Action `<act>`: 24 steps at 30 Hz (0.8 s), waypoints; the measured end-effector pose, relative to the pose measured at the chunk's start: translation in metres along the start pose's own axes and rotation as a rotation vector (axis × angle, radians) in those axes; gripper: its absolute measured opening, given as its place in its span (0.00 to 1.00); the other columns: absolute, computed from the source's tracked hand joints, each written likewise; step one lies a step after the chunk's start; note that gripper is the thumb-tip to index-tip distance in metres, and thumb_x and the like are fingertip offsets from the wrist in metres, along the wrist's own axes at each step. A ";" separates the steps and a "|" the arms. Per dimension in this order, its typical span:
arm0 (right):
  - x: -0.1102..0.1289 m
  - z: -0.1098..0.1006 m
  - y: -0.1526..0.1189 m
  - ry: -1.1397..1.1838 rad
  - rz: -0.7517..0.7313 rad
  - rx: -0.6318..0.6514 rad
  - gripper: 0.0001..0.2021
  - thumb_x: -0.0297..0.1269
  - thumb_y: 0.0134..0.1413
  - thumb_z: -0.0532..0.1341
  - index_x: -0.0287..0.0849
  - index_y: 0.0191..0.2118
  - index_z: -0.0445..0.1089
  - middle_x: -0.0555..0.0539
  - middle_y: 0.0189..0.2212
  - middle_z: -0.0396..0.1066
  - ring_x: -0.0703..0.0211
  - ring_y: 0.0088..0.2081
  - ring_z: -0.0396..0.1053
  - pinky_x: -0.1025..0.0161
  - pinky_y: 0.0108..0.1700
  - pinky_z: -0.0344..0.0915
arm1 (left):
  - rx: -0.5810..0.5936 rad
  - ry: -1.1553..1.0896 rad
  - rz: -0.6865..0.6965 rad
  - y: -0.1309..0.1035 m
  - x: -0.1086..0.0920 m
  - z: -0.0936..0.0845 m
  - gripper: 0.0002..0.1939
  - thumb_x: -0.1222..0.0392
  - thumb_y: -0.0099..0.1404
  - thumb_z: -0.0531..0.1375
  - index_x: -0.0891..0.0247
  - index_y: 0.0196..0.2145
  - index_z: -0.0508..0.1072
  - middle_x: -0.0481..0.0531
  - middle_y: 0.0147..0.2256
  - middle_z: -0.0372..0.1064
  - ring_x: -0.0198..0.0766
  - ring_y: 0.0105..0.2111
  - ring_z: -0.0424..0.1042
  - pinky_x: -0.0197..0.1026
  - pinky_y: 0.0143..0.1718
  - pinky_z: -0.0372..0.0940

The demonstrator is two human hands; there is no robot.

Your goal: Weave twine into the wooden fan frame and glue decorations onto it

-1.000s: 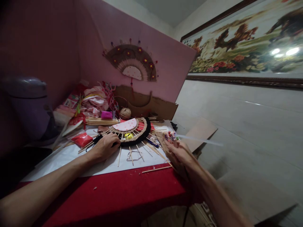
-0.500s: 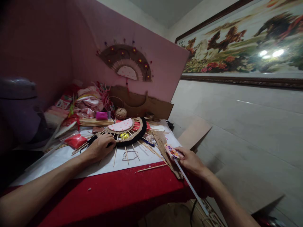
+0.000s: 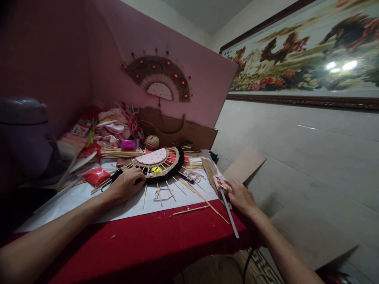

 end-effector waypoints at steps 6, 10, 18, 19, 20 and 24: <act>0.009 0.006 0.000 0.101 -0.109 0.213 0.18 0.38 0.53 0.52 0.41 0.47 0.71 0.42 0.38 0.70 0.55 0.39 0.69 0.63 0.42 0.64 | 0.012 0.005 0.002 0.000 0.000 0.001 0.10 0.68 0.60 0.52 0.65 0.26 0.71 0.54 0.29 0.69 0.38 0.31 0.64 0.41 0.36 0.59; 0.006 0.006 0.004 0.162 -0.148 0.368 0.26 0.38 0.43 0.60 0.38 0.52 0.69 0.41 0.44 0.69 0.51 0.46 0.67 0.59 0.50 0.62 | 0.019 -0.004 -0.009 0.001 0.001 0.001 0.09 0.68 0.61 0.53 0.65 0.26 0.71 0.53 0.29 0.68 0.38 0.31 0.64 0.41 0.36 0.59; 0.078 -0.063 -0.011 -0.145 -0.147 0.016 0.15 0.40 0.54 0.56 0.42 0.43 0.72 0.39 0.43 0.70 0.47 0.43 0.68 0.56 0.42 0.62 | 0.028 0.014 0.000 0.001 0.000 0.003 0.08 0.70 0.59 0.53 0.66 0.26 0.71 0.53 0.29 0.68 0.39 0.32 0.64 0.41 0.36 0.59; 0.103 -0.071 -0.020 -0.103 -0.168 -0.026 0.14 0.41 0.57 0.54 0.44 0.43 0.72 0.41 0.43 0.71 0.50 0.42 0.69 0.58 0.41 0.62 | 0.027 0.012 0.004 0.001 0.000 0.003 0.08 0.70 0.59 0.53 0.66 0.26 0.71 0.53 0.29 0.68 0.39 0.32 0.64 0.41 0.36 0.59; 0.130 -0.076 -0.028 -0.061 -0.197 -0.046 0.13 0.41 0.58 0.53 0.45 0.41 0.72 0.43 0.41 0.72 0.52 0.40 0.69 0.59 0.38 0.62 | 0.025 0.010 0.007 0.000 0.000 0.003 0.08 0.70 0.59 0.53 0.66 0.26 0.71 0.53 0.29 0.68 0.39 0.32 0.64 0.41 0.36 0.59; 0.235 -0.073 -0.044 0.075 -0.345 -0.119 0.09 0.33 0.58 0.53 0.43 0.33 0.71 0.46 0.32 0.71 0.56 0.36 0.67 0.60 0.38 0.59 | 0.012 0.015 0.006 0.000 0.001 0.003 0.08 0.70 0.59 0.53 0.66 0.26 0.71 0.53 0.29 0.68 0.39 0.32 0.64 0.41 0.36 0.58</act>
Point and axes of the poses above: each hand's wrist, its own y-axis towards the middle knuckle, its own z-axis out of the palm, x = y × z, the point moved 8 cm from there along y, towards the middle knuckle
